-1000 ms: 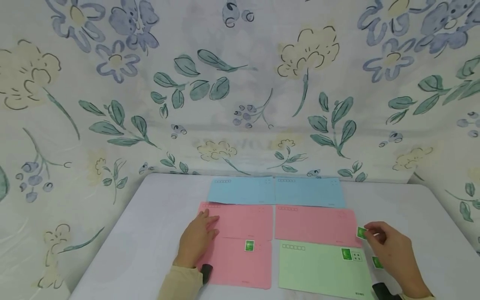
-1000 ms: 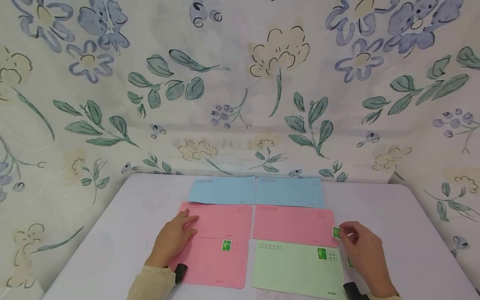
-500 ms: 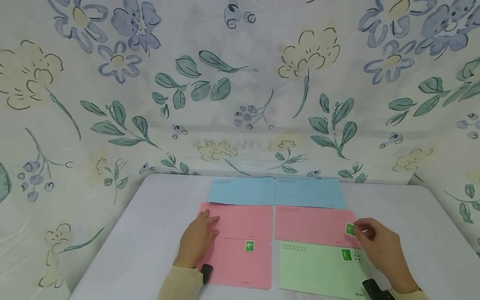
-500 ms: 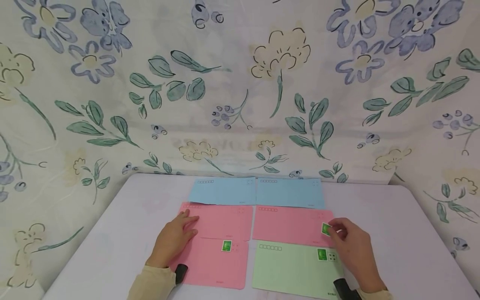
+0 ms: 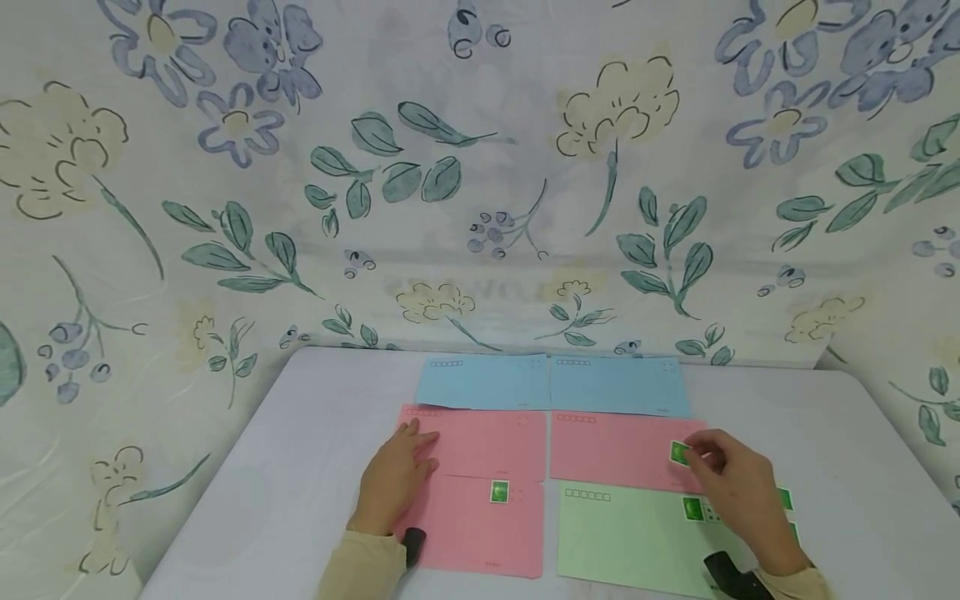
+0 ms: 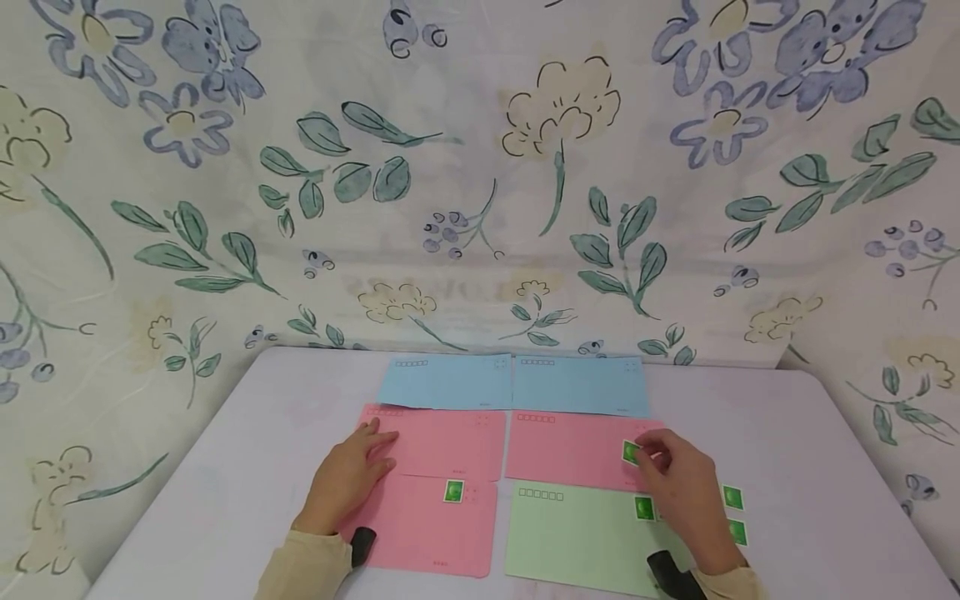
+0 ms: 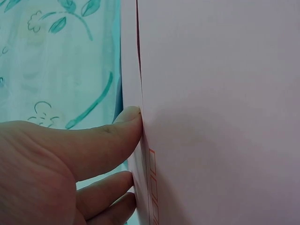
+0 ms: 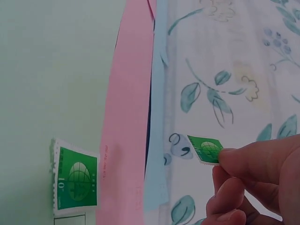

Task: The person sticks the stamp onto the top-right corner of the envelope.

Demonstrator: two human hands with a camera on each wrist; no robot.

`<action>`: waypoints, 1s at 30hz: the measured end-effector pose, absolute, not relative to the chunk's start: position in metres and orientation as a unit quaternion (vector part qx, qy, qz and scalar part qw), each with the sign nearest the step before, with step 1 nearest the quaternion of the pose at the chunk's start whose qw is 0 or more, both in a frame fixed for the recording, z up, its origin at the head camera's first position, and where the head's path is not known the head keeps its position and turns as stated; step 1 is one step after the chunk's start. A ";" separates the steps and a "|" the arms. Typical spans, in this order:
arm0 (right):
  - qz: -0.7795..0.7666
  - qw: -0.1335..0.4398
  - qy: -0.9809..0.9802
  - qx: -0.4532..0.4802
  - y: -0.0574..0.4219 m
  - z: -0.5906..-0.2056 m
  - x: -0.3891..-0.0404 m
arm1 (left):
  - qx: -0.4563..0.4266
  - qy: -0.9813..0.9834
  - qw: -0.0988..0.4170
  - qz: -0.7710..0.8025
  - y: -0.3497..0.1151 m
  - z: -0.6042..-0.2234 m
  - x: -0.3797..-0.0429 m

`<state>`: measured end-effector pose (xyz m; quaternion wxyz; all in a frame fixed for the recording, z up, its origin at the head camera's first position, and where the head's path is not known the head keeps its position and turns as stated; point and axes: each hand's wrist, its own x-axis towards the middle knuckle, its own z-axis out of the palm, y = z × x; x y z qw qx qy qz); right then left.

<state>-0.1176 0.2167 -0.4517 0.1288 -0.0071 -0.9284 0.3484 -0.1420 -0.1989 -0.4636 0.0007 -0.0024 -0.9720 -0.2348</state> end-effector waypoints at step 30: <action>0.392 0.114 -0.913 0.015 0.185 -0.454 -0.130 | -0.003 -0.973 -0.002 -0.230 -0.199 -0.464 -0.144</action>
